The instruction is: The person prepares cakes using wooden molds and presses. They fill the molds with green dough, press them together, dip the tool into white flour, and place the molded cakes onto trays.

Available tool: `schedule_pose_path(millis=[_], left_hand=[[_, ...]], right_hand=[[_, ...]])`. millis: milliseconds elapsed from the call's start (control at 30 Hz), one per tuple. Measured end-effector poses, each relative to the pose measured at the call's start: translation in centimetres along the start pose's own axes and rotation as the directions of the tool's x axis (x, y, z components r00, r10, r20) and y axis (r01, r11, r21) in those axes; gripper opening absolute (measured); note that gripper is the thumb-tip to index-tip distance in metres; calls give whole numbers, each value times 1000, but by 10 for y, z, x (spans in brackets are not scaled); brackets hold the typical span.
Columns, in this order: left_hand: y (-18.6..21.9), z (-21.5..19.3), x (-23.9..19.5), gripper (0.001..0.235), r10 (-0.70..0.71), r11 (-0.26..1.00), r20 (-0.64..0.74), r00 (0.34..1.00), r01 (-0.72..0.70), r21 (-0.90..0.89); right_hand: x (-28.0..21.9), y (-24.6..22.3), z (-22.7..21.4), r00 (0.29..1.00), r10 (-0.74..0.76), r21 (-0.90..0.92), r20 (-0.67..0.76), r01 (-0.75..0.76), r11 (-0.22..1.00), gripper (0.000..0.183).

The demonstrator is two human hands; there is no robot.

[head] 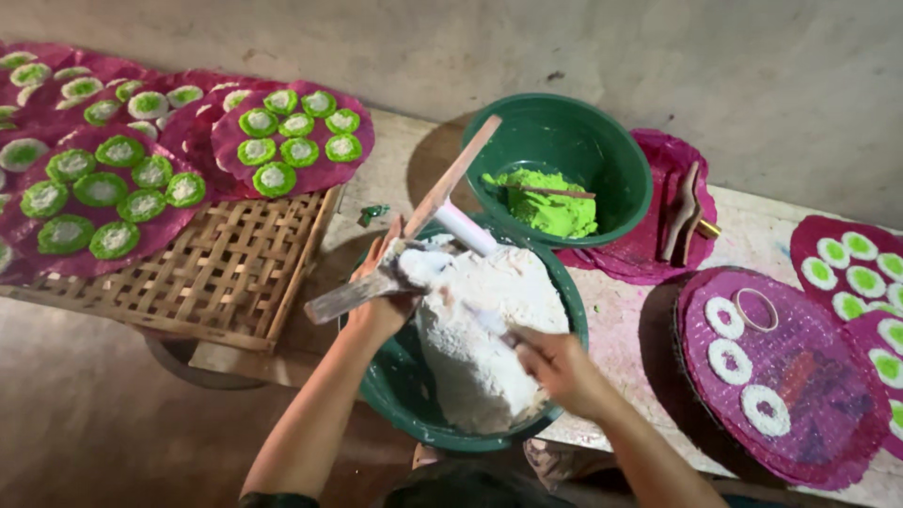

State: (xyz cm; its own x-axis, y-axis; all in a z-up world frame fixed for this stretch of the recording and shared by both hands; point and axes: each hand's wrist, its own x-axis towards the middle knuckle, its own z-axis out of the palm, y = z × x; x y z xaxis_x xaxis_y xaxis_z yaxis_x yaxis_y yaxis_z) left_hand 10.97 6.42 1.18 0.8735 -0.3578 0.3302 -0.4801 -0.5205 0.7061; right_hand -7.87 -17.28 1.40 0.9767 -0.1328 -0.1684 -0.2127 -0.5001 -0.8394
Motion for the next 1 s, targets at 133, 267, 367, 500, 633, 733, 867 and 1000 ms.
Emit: schedule_pose_path(millis=[133,267,367,500,633,733,867,1000], left_hand=[[11,9,5,85,156,979,76,985,-164,120],[11,10,10,105,-51,996,160,986,38,78],[0,5,10,93,65,994,81,995,-72,84],[-13,-7,11,87,83,990,104,991,-71,-118],[-19,-9,10,99,120,981,176,977,-90,-169],[-24,-10,14,87,196,981,96,976,-195,-18],[-30,-17,6,75,329,918,41,943,-330,221],[-22,-11,-16,81,287,945,234,929,-314,87]], right_hand=[[26,9,-5,989,-89,-15,-122,88,996,39],[19,13,23,974,-221,-30,-56,220,975,33],[7,15,12,996,-67,-9,56,67,998,37],[13,17,-32,992,-77,-142,-100,62,988,37],[22,25,-25,942,-312,-203,-127,283,937,36],[17,25,-10,944,-319,-194,-85,298,934,35],[11,-6,-31,1000,-16,-295,17,20,955,34],[25,-72,-60,976,-41,-517,212,148,843,35]])
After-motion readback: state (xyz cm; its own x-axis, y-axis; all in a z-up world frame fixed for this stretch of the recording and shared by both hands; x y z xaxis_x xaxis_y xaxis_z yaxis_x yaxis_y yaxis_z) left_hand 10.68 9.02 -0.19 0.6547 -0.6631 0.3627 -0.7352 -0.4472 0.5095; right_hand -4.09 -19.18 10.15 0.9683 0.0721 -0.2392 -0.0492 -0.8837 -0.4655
